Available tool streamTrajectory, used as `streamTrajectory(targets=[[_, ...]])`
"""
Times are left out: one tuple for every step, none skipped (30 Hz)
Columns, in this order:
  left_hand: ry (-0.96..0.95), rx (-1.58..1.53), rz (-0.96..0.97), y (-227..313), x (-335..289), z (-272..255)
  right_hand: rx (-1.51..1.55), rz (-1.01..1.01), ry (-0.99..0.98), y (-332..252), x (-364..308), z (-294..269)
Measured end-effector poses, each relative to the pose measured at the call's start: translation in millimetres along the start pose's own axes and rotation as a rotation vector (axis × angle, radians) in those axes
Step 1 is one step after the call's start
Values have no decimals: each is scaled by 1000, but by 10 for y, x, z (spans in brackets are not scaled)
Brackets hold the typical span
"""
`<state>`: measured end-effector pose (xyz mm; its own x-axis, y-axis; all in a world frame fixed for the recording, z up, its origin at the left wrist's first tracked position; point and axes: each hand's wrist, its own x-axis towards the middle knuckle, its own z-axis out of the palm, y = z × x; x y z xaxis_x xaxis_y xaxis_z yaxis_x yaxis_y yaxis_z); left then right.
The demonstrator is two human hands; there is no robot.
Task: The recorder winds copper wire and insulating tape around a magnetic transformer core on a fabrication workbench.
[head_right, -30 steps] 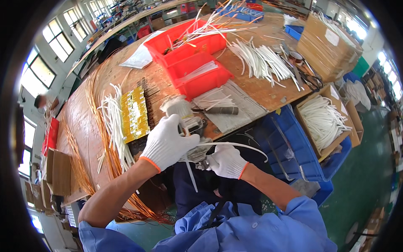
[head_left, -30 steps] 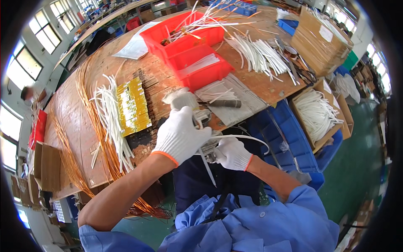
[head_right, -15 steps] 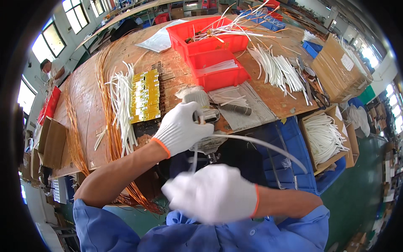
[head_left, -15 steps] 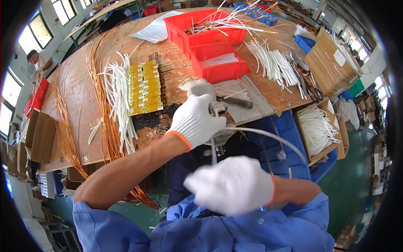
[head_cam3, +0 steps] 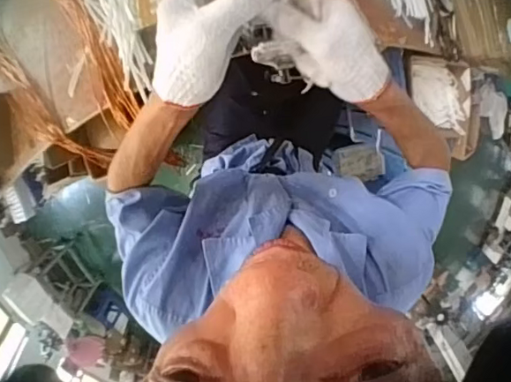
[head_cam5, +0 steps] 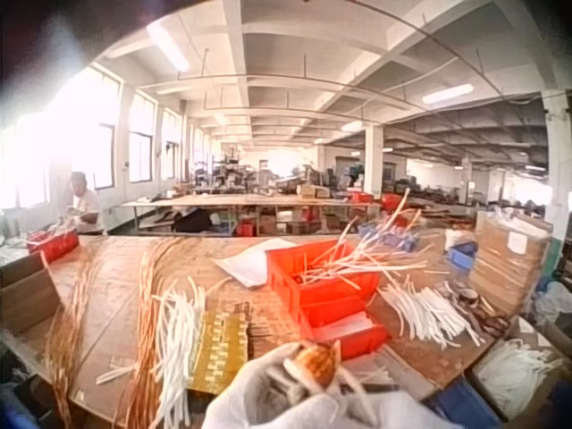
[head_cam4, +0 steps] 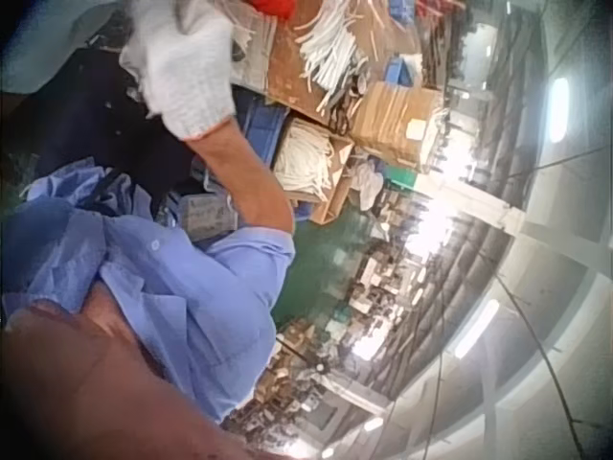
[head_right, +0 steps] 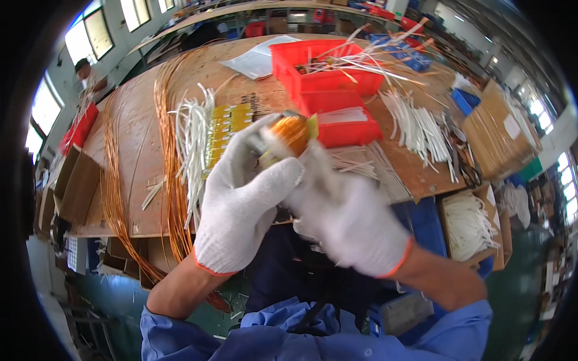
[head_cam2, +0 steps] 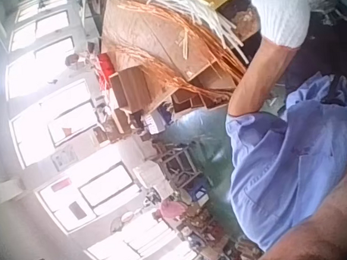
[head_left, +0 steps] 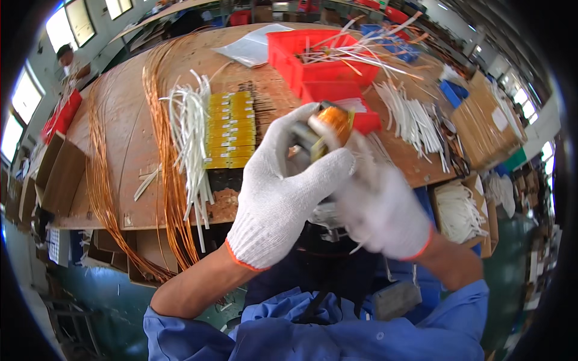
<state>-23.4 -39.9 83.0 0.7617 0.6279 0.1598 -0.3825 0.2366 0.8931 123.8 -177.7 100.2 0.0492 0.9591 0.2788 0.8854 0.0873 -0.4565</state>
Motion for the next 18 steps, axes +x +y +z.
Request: streamTrajectory(targets=[[19, 95, 51, -16, 28, -140, -199, -111, 60, 106, 161, -124], [69, 167, 19, -118, -17, -333, -164, -45, 94, 283, 379, -245], [76, 188, -55, -184, -75, -525, 12, 129, 112, 540, 652, -367], [92, 212, -128, -221, -163, -713, 141, 269, 134, 824, 993, -442], [126, 334, -153, -411, -215, -912, 118, 344, 159, 1154, 1294, -576], [165, 462, -181, -550, -269, -1082, 10, 345, 168, 1493, 1569, -709], [197, 605, -169, -546, -338, -1210, -161, 298, 113, 1865, 1868, -775], [207, 737, -155, -556, -377, -1333, -468, 59, 191, 2331, 2079, -830], [212, 761, -41, -637, -445, -1524, -659, 26, 226, 2588, 2299, -851], [219, 833, 39, -609, -507, -1666, -821, -83, 211, 2957, 2518, -914], [250, 912, 103, -576, -558, -1840, -884, -81, 153, 3181, 2741, -925], [281, 995, 164, -527, -618, -2003, -944, -81, 94, 3343, 2950, -898], [350, 1031, 165, -437, -659, -2123, -954, -19, 57, 3496, 3118, -813], [417, 1075, 149, -328, -709, -2259, -961, 43, 21, 3643, 3289, -704], [523, 1134, 117, -266, -734, -2388, -970, 109, -17, 3792, 3424, -610], [632, 1195, 80, -201, -772, -2521, -927, 85, -7, 3952, 3540, -472], [724, 1215, 56, -149, -814, -2675, -882, 64, 4, 4126, 3613, -351], [805, 1226, 37, -142, -841, -2864, -848, 52, 16, 4386, 3638, -320]])
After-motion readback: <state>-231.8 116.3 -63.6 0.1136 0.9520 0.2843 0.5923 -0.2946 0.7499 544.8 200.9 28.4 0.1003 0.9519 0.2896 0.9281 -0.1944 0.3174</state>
